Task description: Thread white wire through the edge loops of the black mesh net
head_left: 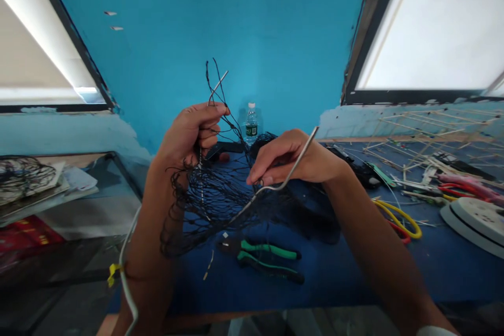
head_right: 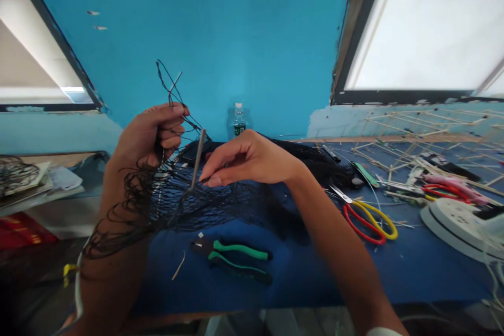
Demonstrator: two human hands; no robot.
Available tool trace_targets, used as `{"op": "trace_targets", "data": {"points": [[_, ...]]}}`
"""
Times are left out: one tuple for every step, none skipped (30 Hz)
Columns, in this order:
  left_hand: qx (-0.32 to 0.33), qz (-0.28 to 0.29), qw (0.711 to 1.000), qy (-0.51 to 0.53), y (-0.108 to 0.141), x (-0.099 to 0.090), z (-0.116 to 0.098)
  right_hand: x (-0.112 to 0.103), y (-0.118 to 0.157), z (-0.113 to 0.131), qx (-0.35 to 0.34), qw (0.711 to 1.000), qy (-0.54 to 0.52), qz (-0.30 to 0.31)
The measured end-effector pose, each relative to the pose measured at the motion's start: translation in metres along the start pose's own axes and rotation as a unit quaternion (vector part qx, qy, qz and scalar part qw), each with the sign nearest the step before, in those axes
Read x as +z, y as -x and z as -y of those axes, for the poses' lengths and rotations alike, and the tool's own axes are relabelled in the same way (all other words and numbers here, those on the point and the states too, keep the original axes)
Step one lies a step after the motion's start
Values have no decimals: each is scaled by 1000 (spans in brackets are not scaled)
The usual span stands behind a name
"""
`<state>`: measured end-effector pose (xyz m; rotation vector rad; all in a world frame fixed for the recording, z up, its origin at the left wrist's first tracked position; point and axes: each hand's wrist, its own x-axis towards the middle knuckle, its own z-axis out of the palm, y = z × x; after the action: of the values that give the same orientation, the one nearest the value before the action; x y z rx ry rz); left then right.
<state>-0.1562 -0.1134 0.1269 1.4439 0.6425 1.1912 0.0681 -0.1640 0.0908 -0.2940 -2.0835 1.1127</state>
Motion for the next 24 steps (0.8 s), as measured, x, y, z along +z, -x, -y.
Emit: {"op": "trace_targets", "data": {"points": [[-1,1,1000,6,0,0,-1,-1,-2,-2,-8,1000,-4,3],[-5,2,1000,12,0,-1,-1,-1,-4,-4,-17,1000,-14,4],[-9,4,1000,19,0,-1,-1,-2,-5,-7,-25,999,-30,4],[-13,6,999,30,0,-2,0,-2,-7,-10,-32,998,-46,6],[-16,10,999,45,-1,-3,0,-3,-8,-14,-40,997,-61,8],[-18,16,998,65,-2,-4,2,-3,-9,-17,-46,996,-73,7],[-20,25,995,91,-4,-5,3,-3,-9,-20,-50,995,-83,2],[-22,34,992,119,-6,-7,5,-3,-10,-22,-54,994,-95,-7],[-24,43,988,147,-8,-9,7,-2,-10,-24,-57,992,-112,-20],[-30,52,983,171,-10,-10,8,-1,-10,-25,-60,989,-134,-36],[-39,56,979,190,-12,-12,10,-1,-10,-25,-59,984,-158,-52],[-48,57,976,204,-14,-12,12,0,-9,-24,-56,979,-184,-65],[-60,55,973,214,-16,-12,13,1,-9,-23,-51,975,-205,-73],[-72,53,971,222,-17,-12,14,1,-8,-22,-43,972,-218,-78],[-85,53,968,228,-18,-12,15,2,-8,-21,-36,971,-223,-78],[-97,52,966,233,-19,-11,16,2,-8,-20,-30,972,-221,-74],[-105,52,964,239,-20,-11,17,1,-8,-19,-25,974,-213,-69],[-109,53,962,243,-21,-10,18,1,-9,-19,-22,977,-201,-64],[-107,53,962,246,-22,-10,18,0,-9,-20,-22,980,-186,-60],[-100,54,962,248,-23,-10,19,0,-10,-21,-25,983,-172,-58],[-93,57,963,247,-23,-10,20,0,-11,-22,-31,985,-158,-59],[-87,63,964,243,-23,-9,20,-1,-12,-23,-40,987,-145,-65],[-83,68,966,236,-23,-8,20,0,-13,-24,-51,987,-129,-75],[-80,69,969,224,-22,-7,20,0,-14,-25,-64,988,-110,-90]]}}
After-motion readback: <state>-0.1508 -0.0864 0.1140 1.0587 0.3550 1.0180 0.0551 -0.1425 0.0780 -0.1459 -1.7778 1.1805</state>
